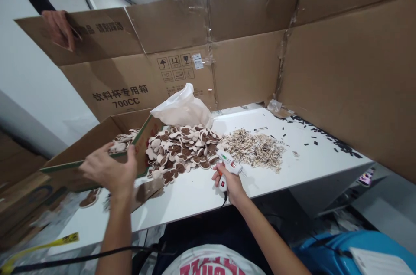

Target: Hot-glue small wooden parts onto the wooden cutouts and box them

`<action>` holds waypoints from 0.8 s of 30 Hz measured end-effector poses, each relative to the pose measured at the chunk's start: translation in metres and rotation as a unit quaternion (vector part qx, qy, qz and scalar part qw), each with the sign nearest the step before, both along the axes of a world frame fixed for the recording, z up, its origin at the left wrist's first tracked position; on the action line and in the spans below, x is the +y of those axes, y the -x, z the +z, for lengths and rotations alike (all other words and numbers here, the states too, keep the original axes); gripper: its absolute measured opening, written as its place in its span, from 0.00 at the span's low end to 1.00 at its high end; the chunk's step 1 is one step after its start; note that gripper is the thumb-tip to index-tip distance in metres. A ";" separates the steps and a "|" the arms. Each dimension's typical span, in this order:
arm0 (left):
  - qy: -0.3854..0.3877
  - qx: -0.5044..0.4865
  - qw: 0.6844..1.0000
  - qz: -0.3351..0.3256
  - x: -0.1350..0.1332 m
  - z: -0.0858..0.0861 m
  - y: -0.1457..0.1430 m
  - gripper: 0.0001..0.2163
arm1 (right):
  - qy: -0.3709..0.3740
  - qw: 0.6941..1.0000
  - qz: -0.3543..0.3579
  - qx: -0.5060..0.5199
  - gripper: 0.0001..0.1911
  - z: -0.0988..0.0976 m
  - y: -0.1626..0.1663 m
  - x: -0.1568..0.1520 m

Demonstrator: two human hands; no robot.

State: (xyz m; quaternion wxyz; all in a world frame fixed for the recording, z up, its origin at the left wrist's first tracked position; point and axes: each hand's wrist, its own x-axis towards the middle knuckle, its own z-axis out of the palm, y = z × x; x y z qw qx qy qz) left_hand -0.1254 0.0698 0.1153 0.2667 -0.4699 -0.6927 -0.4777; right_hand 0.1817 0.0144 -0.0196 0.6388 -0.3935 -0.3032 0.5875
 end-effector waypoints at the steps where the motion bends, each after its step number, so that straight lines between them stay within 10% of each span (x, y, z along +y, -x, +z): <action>1: 0.010 0.028 0.998 -0.063 -0.003 -0.017 -0.016 0.18 | 0.005 1.000 -0.016 0.010 0.26 0.000 0.000 0.000; 5: 0.131 0.033 0.945 -0.298 -0.016 -0.075 -0.085 0.17 | 0.004 0.998 -0.059 0.022 0.25 -0.003 0.001 0.000; 8: 0.211 0.008 0.930 -0.302 -0.015 -0.097 -0.119 0.13 | -0.010 0.997 -0.069 0.020 0.23 -0.006 0.002 0.000; 24: 0.205 0.076 0.890 -0.401 -0.008 -0.119 -0.125 0.03 | -0.004 0.999 -0.035 0.025 0.23 -0.003 0.003 0.000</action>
